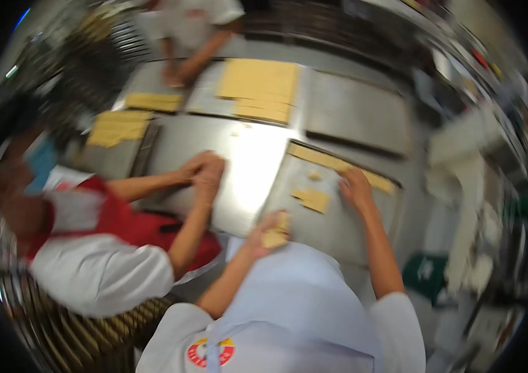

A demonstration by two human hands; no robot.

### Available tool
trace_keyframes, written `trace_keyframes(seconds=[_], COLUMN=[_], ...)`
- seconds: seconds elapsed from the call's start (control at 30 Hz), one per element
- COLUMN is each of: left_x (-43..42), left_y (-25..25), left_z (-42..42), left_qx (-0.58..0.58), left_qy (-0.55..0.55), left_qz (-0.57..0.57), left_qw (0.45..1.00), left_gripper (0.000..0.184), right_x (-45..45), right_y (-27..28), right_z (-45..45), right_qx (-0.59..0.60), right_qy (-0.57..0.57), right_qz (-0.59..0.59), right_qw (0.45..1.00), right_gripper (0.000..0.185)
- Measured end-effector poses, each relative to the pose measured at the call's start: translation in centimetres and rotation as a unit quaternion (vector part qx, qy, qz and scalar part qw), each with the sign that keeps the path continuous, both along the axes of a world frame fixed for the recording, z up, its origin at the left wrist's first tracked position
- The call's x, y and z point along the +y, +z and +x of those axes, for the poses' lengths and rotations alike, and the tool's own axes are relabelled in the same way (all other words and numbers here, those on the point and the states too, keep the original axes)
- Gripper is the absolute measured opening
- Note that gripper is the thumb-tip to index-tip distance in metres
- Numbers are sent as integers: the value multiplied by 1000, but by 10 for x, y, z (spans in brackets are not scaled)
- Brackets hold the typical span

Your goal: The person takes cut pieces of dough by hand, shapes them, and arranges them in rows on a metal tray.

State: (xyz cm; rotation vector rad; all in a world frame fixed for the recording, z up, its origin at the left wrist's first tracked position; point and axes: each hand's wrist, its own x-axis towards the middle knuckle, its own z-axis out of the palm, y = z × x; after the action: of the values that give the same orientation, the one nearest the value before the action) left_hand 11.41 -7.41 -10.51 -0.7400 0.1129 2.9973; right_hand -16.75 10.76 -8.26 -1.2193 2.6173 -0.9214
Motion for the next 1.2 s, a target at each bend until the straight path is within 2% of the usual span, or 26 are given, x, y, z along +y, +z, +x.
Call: trace_keyframes(seconds=[0.03, 0.07, 0.1, 0.13, 0.17, 0.2, 0.23, 0.3, 0.4, 0.5, 0.6, 0.7, 0.83, 0.93, 1.07, 1.17, 1.2], left_x=[4, 10, 6, 12, 10, 8, 12, 12, 3, 4, 7, 15, 16, 21, 19, 22, 22], left_y=[-15, -22, -28, -7, -21, -19, -11, -4, 15, 5, 11, 0, -26, -21, -13, -1, 1], left_z=[0, -2, -5, -4, -22, -21, -25, -28, -15, -16, -20, -29, -32, -34, -40, -44, -44], left_qx=[55, 53, 121, 178, 98, 116, 132, 95, 44, 5, -87, -103, -14, -21, 5, -6, -4], left_qy=[-15, -25, -9, 22, 5, 19, 18, 40, 41, 38, 7, 29, 41, 69, 42, 48, 53], left_qz=[18, -21, -13, -128, -30, -61, -83, -104, -176, -245, -321, -324, -211, -190, -243, -286, -303], left_qw=[998, 998, 993, 976, 995, 991, 988, 989, 983, 969, 943, 940, 977, 979, 969, 957, 952], left_gripper=[46, 44, 51, 48, 46, 45, 43, 42, 41, 40, 38, 32, 31, 25, 32, 36, 37], right_x=[-13, -24, -44, -48, -57, -58, -55, -53, -62, -68, -69, -64, -58, -51, -38, -33, -35], right_y=[-12, -41, -43, -50, -50, -38, -39, -28, 28, 63, 58, 41, 27, 20, 22, 15, 32], right_z=[5, 5, 4, 4, -3, 2, 4, 2, 47, 88, 115, 117, 121, 112, 104, 104, 111], right_qx=[-9, 50, 10, 37, 11, 13, 20, 69, -183, -411, -473, -492, -530, -513, -495, -504, -517], right_qy=[16, 44, 79, 95, 120, 129, 149, 183, 132, 123, 139, 144, 102, 117, 135, 126, 121], right_qz=[6, -19, -36, -42, -38, -26, -91, -10, 11, -20, 3, -37, -81, -90, -64, -100, -108], right_qw=[1000, 998, 996, 994, 992, 991, 984, 981, 974, 903, 870, 858, 838, 846, 856, 848, 841], right_gripper=[31, 35, 38, 35, 31, 28, 27, 30, 33, 36, 35, 36, 41, 41, 46, 38, 39])
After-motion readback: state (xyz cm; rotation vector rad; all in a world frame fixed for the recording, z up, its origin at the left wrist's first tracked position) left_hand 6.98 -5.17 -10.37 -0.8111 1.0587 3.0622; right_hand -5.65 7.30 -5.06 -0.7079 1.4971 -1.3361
